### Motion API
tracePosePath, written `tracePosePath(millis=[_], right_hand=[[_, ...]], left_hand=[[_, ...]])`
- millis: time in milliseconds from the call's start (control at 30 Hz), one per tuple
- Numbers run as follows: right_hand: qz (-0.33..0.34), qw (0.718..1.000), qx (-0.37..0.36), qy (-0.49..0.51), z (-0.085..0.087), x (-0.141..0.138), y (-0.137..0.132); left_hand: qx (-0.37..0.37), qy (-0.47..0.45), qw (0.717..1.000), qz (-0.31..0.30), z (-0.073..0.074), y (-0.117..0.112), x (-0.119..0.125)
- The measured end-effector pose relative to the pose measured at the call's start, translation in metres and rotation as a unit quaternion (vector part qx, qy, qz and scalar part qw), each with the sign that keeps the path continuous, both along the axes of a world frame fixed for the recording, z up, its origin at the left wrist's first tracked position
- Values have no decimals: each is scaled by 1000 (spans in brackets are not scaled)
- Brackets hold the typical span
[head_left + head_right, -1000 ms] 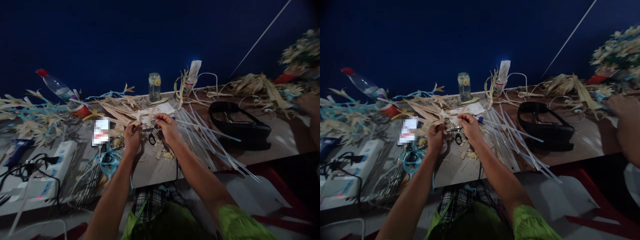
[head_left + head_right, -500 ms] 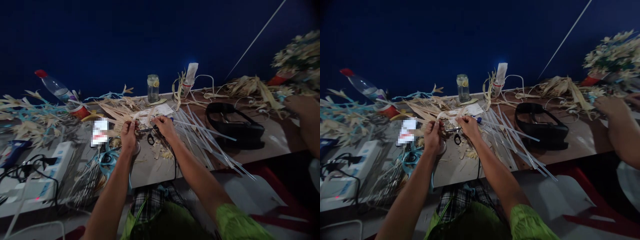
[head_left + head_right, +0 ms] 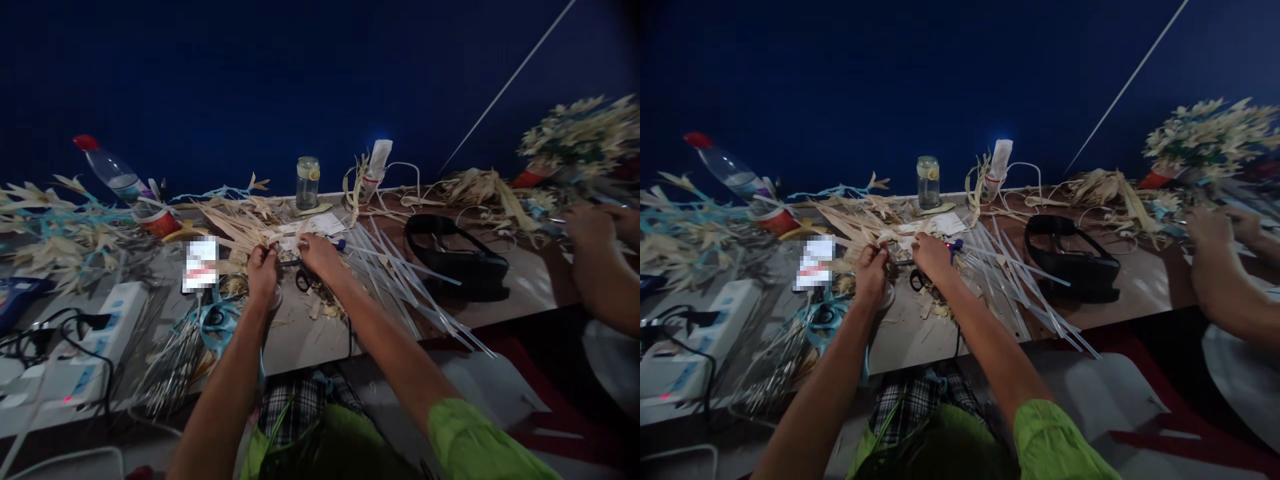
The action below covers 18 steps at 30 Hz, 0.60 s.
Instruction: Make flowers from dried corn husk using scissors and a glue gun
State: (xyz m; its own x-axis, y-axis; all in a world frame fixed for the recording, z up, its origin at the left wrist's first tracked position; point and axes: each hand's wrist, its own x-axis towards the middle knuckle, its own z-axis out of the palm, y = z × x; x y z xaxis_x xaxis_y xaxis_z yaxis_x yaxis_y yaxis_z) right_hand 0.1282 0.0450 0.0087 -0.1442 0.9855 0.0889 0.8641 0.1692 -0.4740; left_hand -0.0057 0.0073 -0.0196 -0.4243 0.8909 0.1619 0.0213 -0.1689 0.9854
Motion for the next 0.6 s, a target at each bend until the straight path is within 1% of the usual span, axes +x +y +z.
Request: tracePosePath(millis=[67, 133, 267, 367, 467, 533, 600], right_hand=[[-4, 999, -16, -47, 1, -6, 7], [-10, 996, -46, -73, 0, -12, 16], [-46, 990, -109, -79, -4, -23, 30], [-76, 990, -115, -29, -5, -28, 32], [-84, 990, -113, 17, -4, -28, 28], [-74, 992, -89, 52, -1, -25, 22], [-56, 991, -45, 114, 1, -23, 13]], left_hand=[[10, 39, 999, -7, 4, -2, 0], [5, 57, 998, -8, 5, -4, 0], [2, 59, 998, -10, 3, -3, 1], [-3, 32, 999, -19, 1, -2, 2], [-13, -6, 1000, -21, 2, -3, 2], [-8, -20, 1000, -18, 4, -3, 2], [-4, -36, 999, -13, 4, -2, 3]])
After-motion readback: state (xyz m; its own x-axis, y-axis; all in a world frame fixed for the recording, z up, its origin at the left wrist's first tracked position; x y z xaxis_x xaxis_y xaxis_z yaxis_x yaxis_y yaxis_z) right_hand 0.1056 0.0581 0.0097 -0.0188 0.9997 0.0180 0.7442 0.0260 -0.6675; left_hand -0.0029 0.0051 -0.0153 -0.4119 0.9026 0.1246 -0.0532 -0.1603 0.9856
